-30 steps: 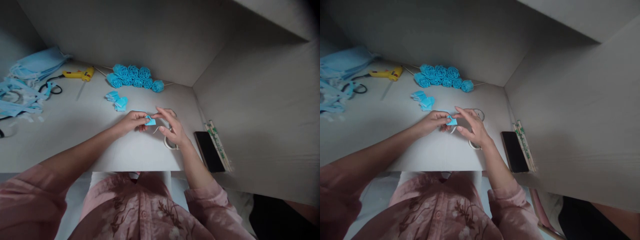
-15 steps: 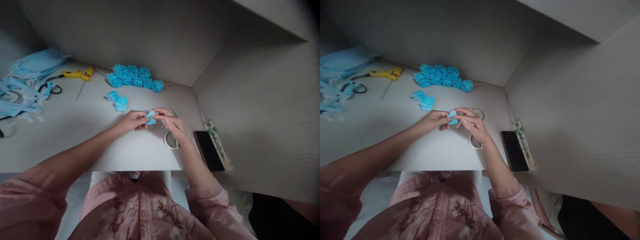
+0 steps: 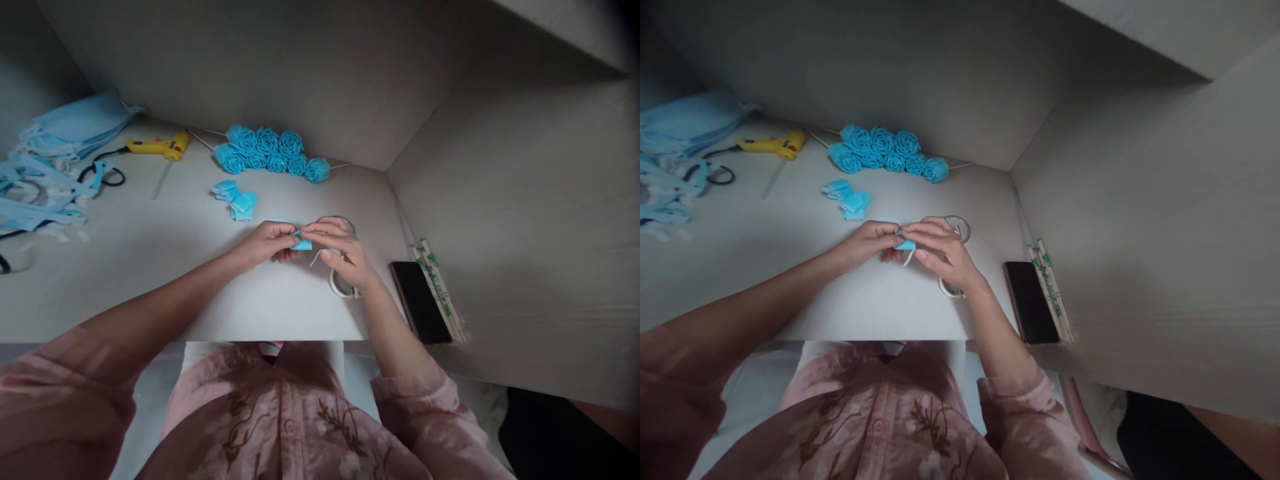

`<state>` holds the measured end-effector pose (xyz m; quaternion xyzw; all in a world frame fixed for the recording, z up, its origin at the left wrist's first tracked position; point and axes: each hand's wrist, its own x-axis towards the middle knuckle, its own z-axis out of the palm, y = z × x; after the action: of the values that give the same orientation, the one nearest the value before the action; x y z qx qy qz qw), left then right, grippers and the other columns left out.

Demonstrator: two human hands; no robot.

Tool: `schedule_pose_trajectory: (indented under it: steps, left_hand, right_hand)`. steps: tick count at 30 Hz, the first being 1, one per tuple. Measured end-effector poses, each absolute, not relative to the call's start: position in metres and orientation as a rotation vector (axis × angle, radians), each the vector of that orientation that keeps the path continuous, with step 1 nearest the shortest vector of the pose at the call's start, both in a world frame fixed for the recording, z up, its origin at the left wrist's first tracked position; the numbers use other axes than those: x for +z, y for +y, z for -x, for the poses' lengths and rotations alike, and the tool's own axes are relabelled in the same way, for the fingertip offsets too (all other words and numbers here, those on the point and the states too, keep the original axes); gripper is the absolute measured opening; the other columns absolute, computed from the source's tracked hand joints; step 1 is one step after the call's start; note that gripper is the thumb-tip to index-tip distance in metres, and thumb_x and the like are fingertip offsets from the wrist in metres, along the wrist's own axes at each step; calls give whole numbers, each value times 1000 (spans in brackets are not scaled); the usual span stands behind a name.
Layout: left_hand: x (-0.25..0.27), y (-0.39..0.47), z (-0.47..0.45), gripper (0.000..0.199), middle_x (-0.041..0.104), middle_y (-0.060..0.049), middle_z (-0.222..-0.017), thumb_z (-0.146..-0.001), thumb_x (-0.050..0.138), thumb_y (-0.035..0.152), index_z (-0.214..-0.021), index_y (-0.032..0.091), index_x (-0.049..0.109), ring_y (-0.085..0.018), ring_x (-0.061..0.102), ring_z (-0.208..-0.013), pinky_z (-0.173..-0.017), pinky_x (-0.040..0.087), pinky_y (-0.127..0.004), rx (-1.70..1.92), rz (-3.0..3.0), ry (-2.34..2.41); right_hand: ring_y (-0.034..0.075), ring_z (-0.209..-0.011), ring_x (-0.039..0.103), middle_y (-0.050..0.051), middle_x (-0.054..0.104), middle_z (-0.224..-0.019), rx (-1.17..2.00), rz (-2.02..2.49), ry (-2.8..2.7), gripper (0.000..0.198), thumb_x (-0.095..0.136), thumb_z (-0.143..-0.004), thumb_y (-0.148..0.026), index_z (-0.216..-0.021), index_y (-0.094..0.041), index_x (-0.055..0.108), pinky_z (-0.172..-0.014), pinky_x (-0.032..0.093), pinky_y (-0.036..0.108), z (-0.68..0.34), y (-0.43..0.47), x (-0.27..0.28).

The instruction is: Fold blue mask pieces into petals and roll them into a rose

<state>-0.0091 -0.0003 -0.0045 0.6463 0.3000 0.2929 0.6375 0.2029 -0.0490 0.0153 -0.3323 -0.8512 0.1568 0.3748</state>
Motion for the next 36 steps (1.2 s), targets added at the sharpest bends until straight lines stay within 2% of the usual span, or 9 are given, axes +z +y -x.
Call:
schedule_pose_trajectory:
  steps: [9, 13, 30, 33, 36]
  left_hand:
    - [-3, 0, 9, 25, 64, -1, -61, -79, 64, 37, -69, 14, 59, -8, 55, -50, -48, 42, -20, 664, -1471, 661]
    - [-3, 0, 9, 24, 64, 0, -61, -79, 64, 36, -70, 14, 60, -8, 55, -50, -49, 43, -20, 667, -1478, 659]
    - [-4, 0, 9, 25, 64, -2, -61, -81, 64, 36, -71, 13, 64, -9, 56, -50, -48, 43, -20, 681, -1445, 674]
    - [-4, 0, 9, 25, 64, -1, -60, -81, 65, 36, -71, 13, 63, -8, 56, -49, -48, 42, -20, 689, -1419, 683]
    - [-3, 0, 8, 27, 64, -1, -60, -80, 65, 37, -68, 14, 62, -8, 55, -48, -47, 41, -20, 691, -1400, 691]
  right_hand:
    - [24, -122, 55, 6, 64, -132, 458, 778, -2156, 39, 44, -99, -46, -127, -31, 66, -108, 38, 51, -206, -46, 14]
    - [23, -118, 58, 5, 65, -129, 509, 773, -2161, 39, 43, -99, -48, -127, -33, 66, -105, 41, 49, -205, -46, 15]
    - [23, -115, 59, 5, 68, -124, 347, 833, -2198, 36, 49, -97, -44, -126, -30, 66, -104, 42, 48, -201, -48, 14]
    - [25, -117, 58, 6, 68, -124, 380, 897, -2185, 44, 48, -96, -50, -133, -30, 59, -104, 43, 49, -201, -51, 16]
    - [27, -123, 55, 9, 64, -130, 442, 969, -2102, 58, 49, -94, -54, -146, -29, 44, -105, 43, 49, -201, -54, 17]
